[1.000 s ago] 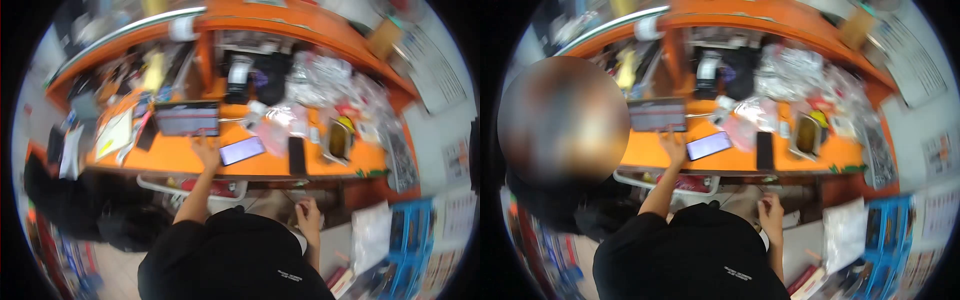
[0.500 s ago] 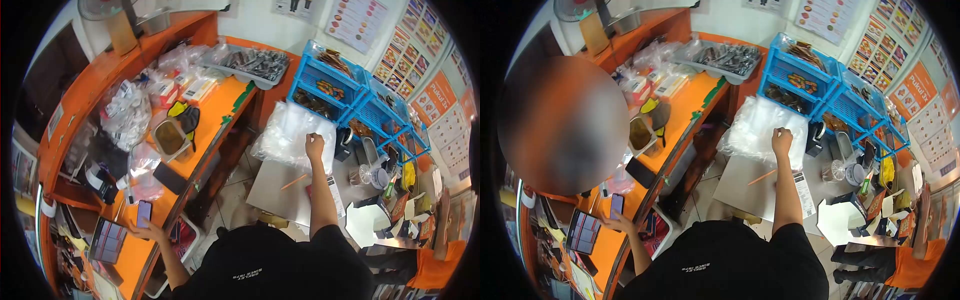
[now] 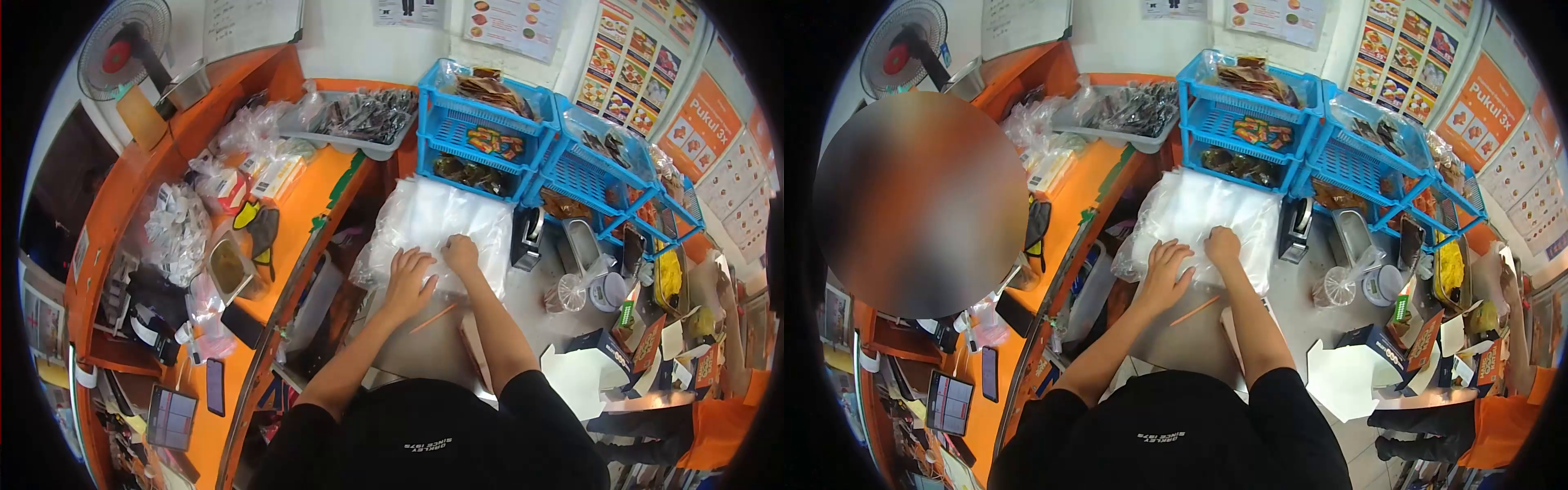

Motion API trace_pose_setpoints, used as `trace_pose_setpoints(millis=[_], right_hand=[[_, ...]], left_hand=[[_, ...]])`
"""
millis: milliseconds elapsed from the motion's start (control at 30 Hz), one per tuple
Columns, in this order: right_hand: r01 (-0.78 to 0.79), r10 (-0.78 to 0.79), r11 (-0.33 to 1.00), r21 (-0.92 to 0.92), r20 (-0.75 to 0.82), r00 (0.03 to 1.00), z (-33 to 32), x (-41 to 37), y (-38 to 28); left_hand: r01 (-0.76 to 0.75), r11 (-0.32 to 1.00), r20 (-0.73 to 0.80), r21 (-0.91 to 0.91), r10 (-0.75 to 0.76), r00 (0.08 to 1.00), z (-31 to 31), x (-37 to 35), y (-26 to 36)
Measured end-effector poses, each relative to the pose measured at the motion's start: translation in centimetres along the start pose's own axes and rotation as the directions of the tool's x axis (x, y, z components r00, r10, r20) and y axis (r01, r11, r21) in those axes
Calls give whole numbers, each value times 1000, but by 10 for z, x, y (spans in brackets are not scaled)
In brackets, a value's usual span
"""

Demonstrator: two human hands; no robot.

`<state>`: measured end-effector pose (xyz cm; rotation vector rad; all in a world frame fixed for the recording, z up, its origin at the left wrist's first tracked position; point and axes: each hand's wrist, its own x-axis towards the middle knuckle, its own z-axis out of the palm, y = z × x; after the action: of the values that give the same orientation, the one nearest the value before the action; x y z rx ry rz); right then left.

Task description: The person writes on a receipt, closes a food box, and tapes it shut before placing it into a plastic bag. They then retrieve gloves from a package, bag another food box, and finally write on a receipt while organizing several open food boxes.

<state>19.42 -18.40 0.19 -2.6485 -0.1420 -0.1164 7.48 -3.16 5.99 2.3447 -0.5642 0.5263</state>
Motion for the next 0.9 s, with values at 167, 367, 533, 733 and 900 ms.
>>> trace_pose_setpoints(millis=[167, 367, 533, 733, 900], right_hand=[[50, -42, 962, 267, -37, 998, -26, -1, 0], [431, -380, 899, 82, -347, 858, -85, 10, -30], [330, -249, 926, 185, -359, 899, -150, 16, -70], [105, -121, 204, 973, -82, 989, -213, 5, -61], [77, -25, 737, 671, -86, 996, -159, -61, 0]], left_hand=[[211, 960, -7, 186, -214, 977, 48, 22, -35], [308, 950, 99, 50, -312, 945, 42, 30, -42], [148, 988, -438, -36, -149, 887, 2, 67, 4], [187, 788, 88, -587, -168, 982, -67, 130, 36], [284, 142, 243, -948, -251, 937, -106, 130, 49]])
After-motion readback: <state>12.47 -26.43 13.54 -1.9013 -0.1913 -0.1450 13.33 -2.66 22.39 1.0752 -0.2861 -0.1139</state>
